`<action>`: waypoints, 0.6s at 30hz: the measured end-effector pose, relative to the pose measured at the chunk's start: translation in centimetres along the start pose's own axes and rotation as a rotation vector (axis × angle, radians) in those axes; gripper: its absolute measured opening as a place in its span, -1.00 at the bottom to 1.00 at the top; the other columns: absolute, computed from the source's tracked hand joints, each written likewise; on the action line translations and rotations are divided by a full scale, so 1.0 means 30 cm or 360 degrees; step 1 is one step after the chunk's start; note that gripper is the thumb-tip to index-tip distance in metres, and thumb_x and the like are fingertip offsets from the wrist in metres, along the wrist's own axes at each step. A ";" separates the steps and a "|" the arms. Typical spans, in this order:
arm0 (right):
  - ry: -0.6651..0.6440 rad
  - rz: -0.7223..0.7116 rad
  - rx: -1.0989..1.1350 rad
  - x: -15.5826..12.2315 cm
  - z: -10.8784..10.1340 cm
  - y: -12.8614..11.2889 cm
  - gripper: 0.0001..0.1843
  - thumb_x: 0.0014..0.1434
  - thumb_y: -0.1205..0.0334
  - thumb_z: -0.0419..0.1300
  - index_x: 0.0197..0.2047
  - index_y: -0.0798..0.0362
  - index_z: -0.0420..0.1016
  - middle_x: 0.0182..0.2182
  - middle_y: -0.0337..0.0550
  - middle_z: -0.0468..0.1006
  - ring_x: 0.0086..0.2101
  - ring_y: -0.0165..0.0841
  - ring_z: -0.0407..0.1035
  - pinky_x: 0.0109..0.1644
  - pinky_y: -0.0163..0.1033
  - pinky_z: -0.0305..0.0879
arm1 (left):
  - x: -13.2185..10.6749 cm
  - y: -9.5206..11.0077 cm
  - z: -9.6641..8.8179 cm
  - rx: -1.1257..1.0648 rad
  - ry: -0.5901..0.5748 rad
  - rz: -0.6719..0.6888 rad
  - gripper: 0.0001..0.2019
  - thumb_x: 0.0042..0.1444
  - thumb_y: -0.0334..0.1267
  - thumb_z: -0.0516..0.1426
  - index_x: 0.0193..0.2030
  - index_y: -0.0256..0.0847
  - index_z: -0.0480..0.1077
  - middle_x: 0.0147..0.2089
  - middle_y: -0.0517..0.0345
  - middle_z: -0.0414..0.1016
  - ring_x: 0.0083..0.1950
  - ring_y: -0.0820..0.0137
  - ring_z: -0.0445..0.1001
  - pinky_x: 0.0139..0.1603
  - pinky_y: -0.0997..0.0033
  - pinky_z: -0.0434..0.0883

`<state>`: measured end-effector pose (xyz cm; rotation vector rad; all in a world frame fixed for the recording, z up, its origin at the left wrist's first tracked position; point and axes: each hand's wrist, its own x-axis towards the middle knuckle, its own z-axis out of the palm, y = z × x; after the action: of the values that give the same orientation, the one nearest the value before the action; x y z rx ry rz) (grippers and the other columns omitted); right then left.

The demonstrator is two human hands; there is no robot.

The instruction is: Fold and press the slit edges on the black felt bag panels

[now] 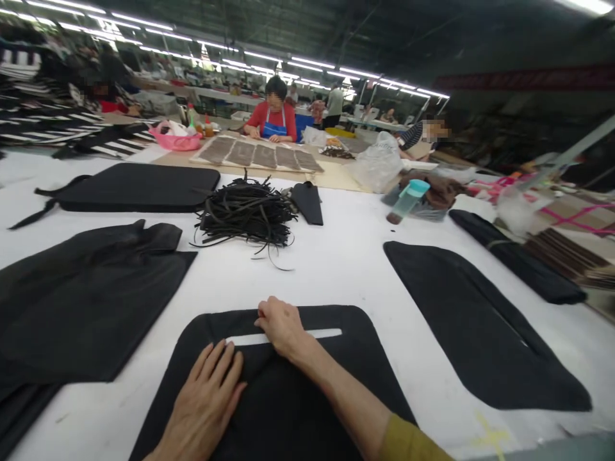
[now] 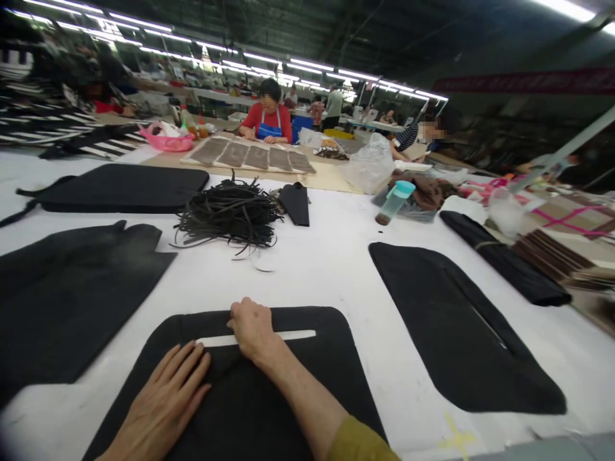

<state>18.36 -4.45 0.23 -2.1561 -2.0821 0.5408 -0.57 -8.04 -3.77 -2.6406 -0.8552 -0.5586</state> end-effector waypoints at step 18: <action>0.0348 0.0401 0.0444 -0.295 -0.137 0.557 -0.91 0.08 0.21 0.14 -0.41 0.01 0.40 -0.40 -0.32 0.44 -0.31 -0.43 0.29 -0.24 -0.37 0.09 | 0.070 -0.026 0.105 -0.0321 0.0189 0.0045 -0.57 0.03 -0.21 0.09 0.09 -0.01 0.29 0.22 0.08 0.25 0.07 0.16 0.37 -0.03 0.22 0.42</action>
<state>35.46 -13.48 0.54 -2.2080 -1.5369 0.5516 1.36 -5.14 -5.46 -2.7596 -0.7608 -0.8253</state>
